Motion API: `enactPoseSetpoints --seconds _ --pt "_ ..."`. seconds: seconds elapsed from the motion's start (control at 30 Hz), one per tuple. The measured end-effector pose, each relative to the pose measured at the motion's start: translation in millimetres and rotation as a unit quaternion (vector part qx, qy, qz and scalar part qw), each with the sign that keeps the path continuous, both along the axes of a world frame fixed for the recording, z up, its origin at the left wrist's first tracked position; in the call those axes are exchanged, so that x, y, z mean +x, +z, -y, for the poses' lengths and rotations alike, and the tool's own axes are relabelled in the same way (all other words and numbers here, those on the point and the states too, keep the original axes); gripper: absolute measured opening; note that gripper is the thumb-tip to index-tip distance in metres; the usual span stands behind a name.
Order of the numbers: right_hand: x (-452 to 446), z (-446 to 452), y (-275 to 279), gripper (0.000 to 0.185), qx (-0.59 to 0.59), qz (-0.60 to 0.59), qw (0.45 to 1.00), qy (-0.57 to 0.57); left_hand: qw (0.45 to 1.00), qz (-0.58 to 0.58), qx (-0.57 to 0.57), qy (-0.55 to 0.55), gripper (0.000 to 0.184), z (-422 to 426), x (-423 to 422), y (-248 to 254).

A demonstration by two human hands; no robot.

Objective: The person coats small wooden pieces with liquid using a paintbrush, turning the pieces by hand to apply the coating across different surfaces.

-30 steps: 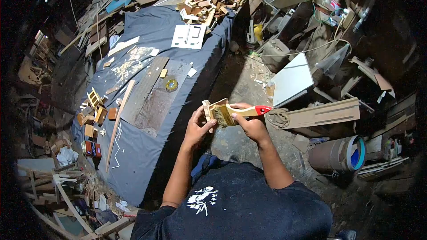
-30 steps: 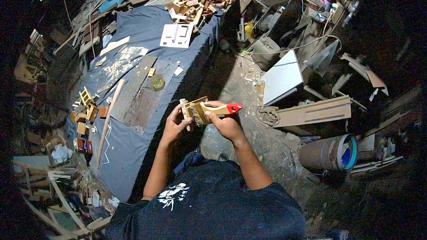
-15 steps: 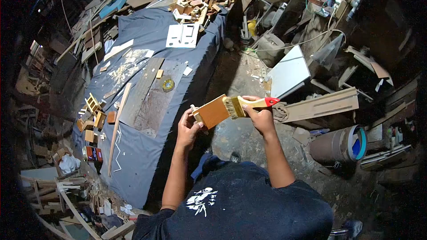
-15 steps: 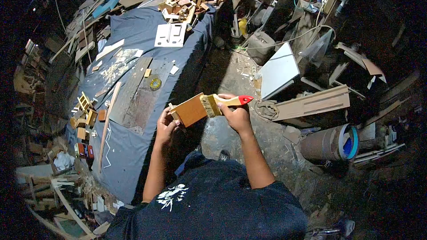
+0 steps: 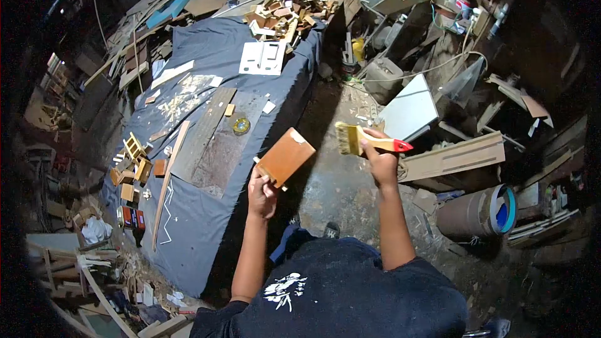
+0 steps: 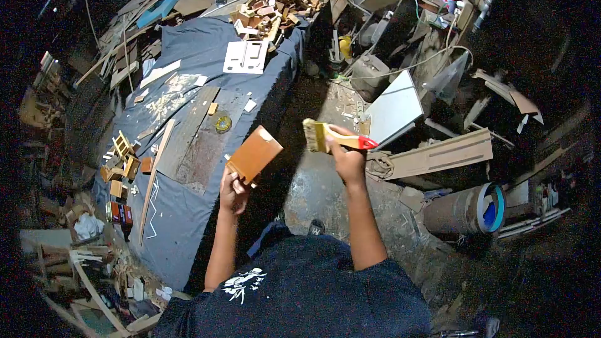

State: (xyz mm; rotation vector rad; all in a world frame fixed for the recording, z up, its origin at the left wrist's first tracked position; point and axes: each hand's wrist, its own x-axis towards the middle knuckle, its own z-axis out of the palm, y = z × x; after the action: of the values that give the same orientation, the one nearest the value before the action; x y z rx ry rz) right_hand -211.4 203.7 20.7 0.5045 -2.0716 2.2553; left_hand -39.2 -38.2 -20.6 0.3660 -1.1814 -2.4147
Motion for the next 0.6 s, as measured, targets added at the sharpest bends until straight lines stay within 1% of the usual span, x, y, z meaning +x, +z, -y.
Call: enactPoseSetpoints --seconds 0.03,0.07,0.13,0.2,0.27,0.3,0.33,0.4,0.47,0.5,0.53,0.57,0.6 --pt "0.8 -3.5 6.4 0.028 -0.013 0.033 0.999 0.010 0.997 -0.044 0.063 -0.007 0.042 0.5 1.6 1.2" --pt "-2.2 -4.6 0.2 0.028 -0.012 0.025 1.000 -0.001 0.997 -0.047 0.062 -0.001 0.042 4.8 2.8 -4.8" --pt "-1.2 -3.7 0.7 0.028 -0.001 -0.003 1.000 -0.004 0.980 -0.035 0.197 0.003 0.039 12.4 8.1 -17.9" --pt "2.5 0.7 -4.3 0.028 0.008 -0.015 1.000 0.008 0.979 -0.046 0.196 0.023 0.037 13.3 9.8 -23.2" --pt "7.0 7.7 -3.0 0.028 0.017 -0.026 0.999 0.015 0.953 -0.119 0.279 -0.026 0.033 19.4 5.1 -41.0" --pt "10.5 14.0 0.0 0.028 0.018 -0.024 0.999 0.028 0.938 -0.115 0.328 0.007 0.032 23.1 -0.2 -50.9" --pt "14.7 19.0 1.9 0.027 0.020 -0.021 0.999 0.041 0.945 -0.045 0.312 0.081 0.032 11.9 -7.6 -28.1" --pt "24.4 31.9 14.0 0.025 0.002 0.012 0.996 0.087 0.940 -0.053 0.333 0.048 0.033 10.2 -13.9 -30.9" --pt "19.7 44.2 8.6 0.024 0.042 -0.164 0.980 0.104 0.950 -0.041 0.306 0.051 0.032 1.3 -20.2 -21.5" --pt "19.7 47.3 5.8 0.024 0.041 -0.218 0.968 0.115 0.959 -0.031 0.276 0.059 0.034 -5.1 -22.6 -17.5" --pt "27.6 48.1 20.8 0.026 0.069 -0.255 0.958 0.111 0.966 -0.022 0.247 0.068 0.035 -9.2 -24.3 -15.6" --pt "30.0 50.1 24.6 0.026 0.084 -0.256 0.956 0.114 0.980 -0.018 0.185 0.065 0.038 -9.1 -25.4 -17.5" --pt "29.8 51.0 26.5 0.025 0.100 -0.257 0.954 0.117 0.981 -0.018 0.184 0.062 0.038 -10.7 -24.4 -17.6"
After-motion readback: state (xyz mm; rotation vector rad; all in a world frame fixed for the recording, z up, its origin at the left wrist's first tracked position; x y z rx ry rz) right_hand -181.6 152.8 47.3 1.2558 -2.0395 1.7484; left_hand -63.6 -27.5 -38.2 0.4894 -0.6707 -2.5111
